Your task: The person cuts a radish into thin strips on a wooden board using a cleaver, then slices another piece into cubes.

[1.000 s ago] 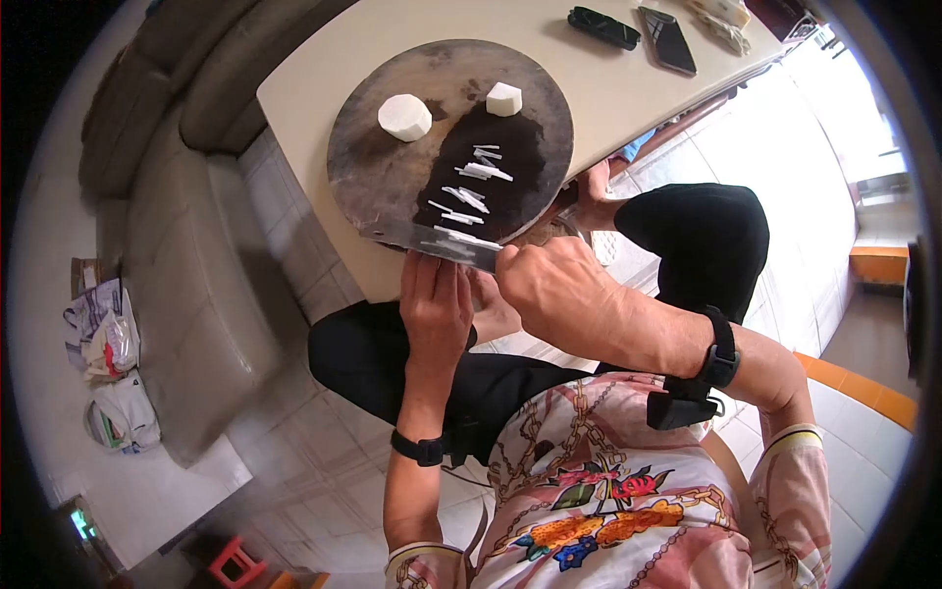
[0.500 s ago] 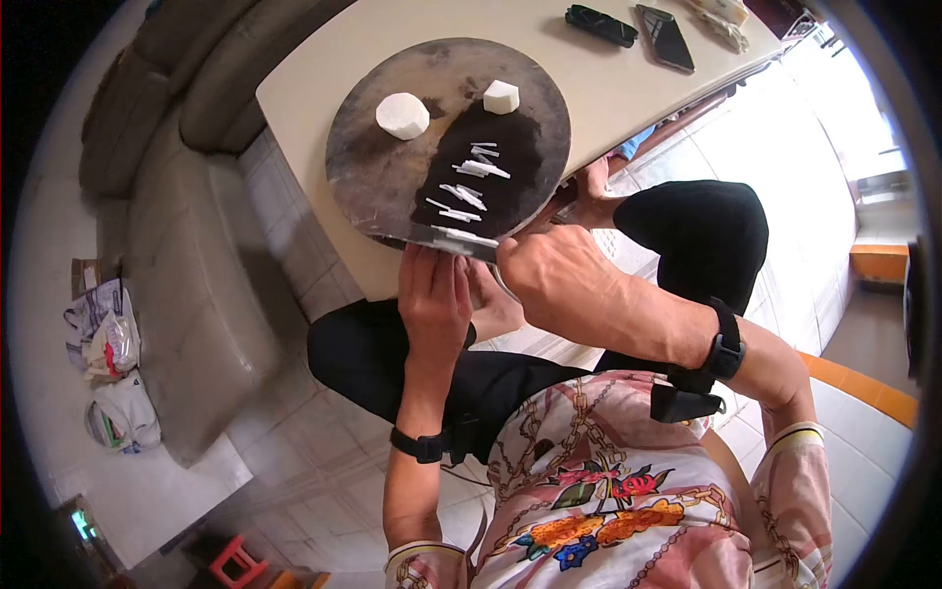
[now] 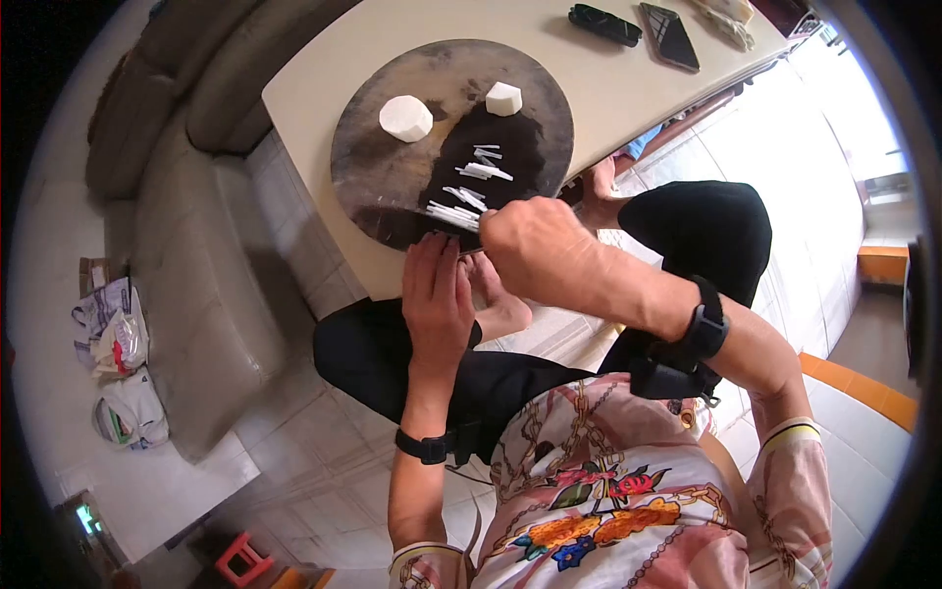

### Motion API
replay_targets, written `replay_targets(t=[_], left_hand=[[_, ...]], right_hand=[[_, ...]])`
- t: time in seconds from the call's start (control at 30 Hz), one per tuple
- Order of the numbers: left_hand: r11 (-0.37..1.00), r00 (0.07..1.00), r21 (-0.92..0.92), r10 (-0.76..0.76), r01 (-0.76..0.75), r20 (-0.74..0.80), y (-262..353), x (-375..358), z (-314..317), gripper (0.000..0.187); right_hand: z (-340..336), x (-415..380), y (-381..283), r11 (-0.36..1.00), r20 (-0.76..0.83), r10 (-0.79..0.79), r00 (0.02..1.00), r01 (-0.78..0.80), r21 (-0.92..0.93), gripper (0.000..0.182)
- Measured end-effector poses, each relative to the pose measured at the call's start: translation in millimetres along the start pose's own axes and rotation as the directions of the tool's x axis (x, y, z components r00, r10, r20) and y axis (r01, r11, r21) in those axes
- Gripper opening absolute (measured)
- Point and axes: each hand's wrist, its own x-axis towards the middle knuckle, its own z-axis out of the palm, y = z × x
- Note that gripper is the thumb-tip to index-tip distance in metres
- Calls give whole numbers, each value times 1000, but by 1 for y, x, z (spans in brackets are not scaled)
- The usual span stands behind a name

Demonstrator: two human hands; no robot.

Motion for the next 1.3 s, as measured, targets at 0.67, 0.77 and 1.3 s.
replay_targets(t=[0.67, 0.77, 1.3], left_hand=[[-512, 661, -821, -528, 253, 533, 27, 52, -28, 41], [-491, 590, -828, -595, 271, 546, 32, 57, -22, 36], [-408, 516, -851, -677, 331, 525, 53, 62, 8, 38]], right_hand=[[-15, 3, 57, 198, 424, -85, 902, -402, 894, 21], [-16, -1, 57, 237, 429, -47, 902, -407, 882, 21], [-26, -26, 67, 311, 271, 128, 954, -298, 903, 26]])
